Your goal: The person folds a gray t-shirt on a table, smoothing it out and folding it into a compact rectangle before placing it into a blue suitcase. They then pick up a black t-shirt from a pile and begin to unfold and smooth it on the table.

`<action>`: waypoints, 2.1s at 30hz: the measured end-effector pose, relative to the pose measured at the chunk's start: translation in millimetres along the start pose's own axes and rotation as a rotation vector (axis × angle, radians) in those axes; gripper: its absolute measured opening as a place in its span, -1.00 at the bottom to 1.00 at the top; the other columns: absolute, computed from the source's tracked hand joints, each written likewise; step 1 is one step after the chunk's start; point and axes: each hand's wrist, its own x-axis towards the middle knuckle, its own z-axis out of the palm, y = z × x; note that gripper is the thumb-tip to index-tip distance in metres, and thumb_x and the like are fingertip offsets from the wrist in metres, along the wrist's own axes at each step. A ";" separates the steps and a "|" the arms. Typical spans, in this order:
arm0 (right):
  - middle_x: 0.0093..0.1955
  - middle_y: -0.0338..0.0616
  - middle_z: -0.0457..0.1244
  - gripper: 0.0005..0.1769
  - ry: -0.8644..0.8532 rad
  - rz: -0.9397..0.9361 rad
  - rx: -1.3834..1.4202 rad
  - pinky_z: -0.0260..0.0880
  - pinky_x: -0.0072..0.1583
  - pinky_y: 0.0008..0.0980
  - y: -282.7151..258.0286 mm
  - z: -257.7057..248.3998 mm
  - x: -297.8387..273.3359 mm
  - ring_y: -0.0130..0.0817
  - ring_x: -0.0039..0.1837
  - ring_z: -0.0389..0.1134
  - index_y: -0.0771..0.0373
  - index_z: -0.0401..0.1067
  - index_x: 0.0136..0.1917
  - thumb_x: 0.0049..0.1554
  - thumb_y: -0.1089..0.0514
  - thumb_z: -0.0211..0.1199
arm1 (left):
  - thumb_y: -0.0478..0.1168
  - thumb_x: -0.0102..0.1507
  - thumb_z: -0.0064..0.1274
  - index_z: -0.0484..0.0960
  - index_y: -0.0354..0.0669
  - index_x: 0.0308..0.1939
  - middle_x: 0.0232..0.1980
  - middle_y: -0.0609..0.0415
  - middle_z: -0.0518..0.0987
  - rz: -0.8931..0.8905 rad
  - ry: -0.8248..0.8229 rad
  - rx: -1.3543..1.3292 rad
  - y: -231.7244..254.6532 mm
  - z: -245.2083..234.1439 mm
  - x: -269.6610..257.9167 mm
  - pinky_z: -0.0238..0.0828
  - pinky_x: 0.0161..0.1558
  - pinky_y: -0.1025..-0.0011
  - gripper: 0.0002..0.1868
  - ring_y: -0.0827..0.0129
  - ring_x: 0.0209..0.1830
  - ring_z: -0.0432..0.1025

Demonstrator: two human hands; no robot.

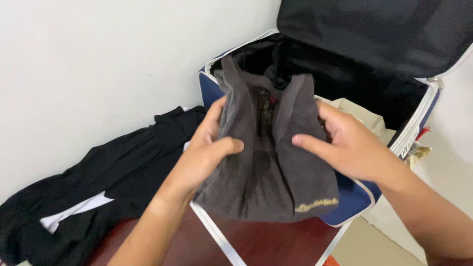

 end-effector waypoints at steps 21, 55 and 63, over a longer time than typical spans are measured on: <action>0.19 -0.16 0.39 -0.47 0.164 0.340 -0.226 0.52 -0.22 -0.35 95.0 -171.7 82.3 -0.40 0.07 0.46 0.19 0.26 0.36 0.13 0.22 0.25 | -0.33 0.08 -0.08 0.42 -0.35 0.39 -0.03 -0.12 0.58 -0.279 -0.134 0.185 -99.7 -1.7 305.5 0.61 -0.19 0.32 -0.27 0.24 -0.18 0.55; -0.41 -0.15 0.29 -0.56 -0.459 0.870 -0.812 0.31 -0.15 -0.29 164.2 -234.1 39.6 -0.31 -0.29 0.29 0.31 0.46 -0.34 -0.05 -0.10 0.52 | -0.05 0.28 0.02 0.67 -0.14 0.07 -0.11 -0.01 0.75 -0.250 -1.101 0.621 -161.9 134.7 186.9 0.60 -0.19 0.35 -0.63 0.23 -0.29 0.65; -0.11 -0.17 0.49 -0.77 -0.599 1.019 -0.985 0.49 0.04 -0.33 171.6 -215.1 42.0 -0.34 -0.03 0.51 0.12 0.65 -0.06 0.00 0.05 0.43 | -0.14 0.27 0.08 0.59 -0.17 0.23 0.12 -0.11 0.70 -0.189 -1.369 0.921 -175.7 173.5 182.1 0.46 -0.05 0.41 -0.55 0.29 -0.03 0.58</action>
